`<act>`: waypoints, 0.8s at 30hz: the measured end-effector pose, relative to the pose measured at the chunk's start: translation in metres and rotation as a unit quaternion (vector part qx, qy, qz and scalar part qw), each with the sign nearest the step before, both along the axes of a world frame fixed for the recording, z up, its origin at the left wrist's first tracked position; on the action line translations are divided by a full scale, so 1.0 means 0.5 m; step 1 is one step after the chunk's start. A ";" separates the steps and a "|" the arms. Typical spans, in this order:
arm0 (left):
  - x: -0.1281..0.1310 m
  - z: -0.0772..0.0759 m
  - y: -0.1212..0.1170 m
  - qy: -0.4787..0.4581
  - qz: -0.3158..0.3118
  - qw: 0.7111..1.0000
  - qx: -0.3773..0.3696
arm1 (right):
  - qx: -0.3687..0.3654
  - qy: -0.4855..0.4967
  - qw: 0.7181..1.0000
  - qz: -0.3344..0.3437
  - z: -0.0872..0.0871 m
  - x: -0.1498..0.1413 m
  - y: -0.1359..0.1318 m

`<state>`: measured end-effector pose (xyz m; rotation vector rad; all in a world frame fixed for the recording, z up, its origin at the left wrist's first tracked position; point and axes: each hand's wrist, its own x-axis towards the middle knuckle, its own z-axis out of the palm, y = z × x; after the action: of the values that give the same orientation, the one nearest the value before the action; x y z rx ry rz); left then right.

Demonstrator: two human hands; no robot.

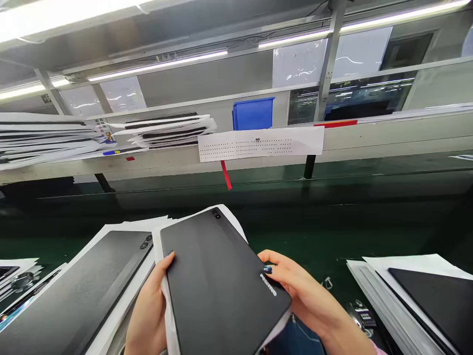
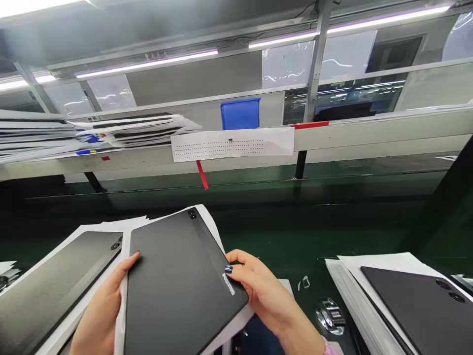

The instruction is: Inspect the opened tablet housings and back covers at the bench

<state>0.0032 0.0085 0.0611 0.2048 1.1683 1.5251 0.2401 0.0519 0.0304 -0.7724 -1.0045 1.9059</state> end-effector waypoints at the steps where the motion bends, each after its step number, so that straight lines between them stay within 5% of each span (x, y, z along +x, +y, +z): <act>1: 0.003 -0.001 0.001 0.001 0.005 1.000 0.004 | -0.019 0.042 0.999 -0.015 0.001 -0.006 -0.005; 7: 0.025 0.007 -0.001 0.019 0.016 0.998 0.057 | -0.049 0.167 0.982 -0.076 -0.017 -0.058 -0.038; 12: 0.011 -0.002 0.006 -0.042 -0.075 0.991 0.106 | -0.057 0.142 0.978 -0.144 -0.028 -0.057 -0.049; 16: -0.003 -0.011 0.014 -0.073 -0.089 0.980 0.165 | 0.001 0.120 0.974 -0.190 -0.014 -0.025 -0.054; 19: -0.004 -0.008 0.016 -0.105 -0.075 0.979 0.158 | 0.109 -0.008 0.968 -0.225 -0.023 -0.005 -0.060; 21: -0.002 -0.003 0.016 -0.134 -0.088 0.978 0.130 | 0.299 -0.113 0.915 -0.244 -0.039 0.002 -0.062; 24: 0.007 0.002 0.012 -0.160 -0.129 0.973 0.108 | 0.632 -0.224 0.708 -0.222 -0.053 -0.005 -0.066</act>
<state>0.0065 0.0144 0.0622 0.2369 0.6915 1.3898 0.2379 0.0189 0.0041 -0.5052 -1.8491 0.2910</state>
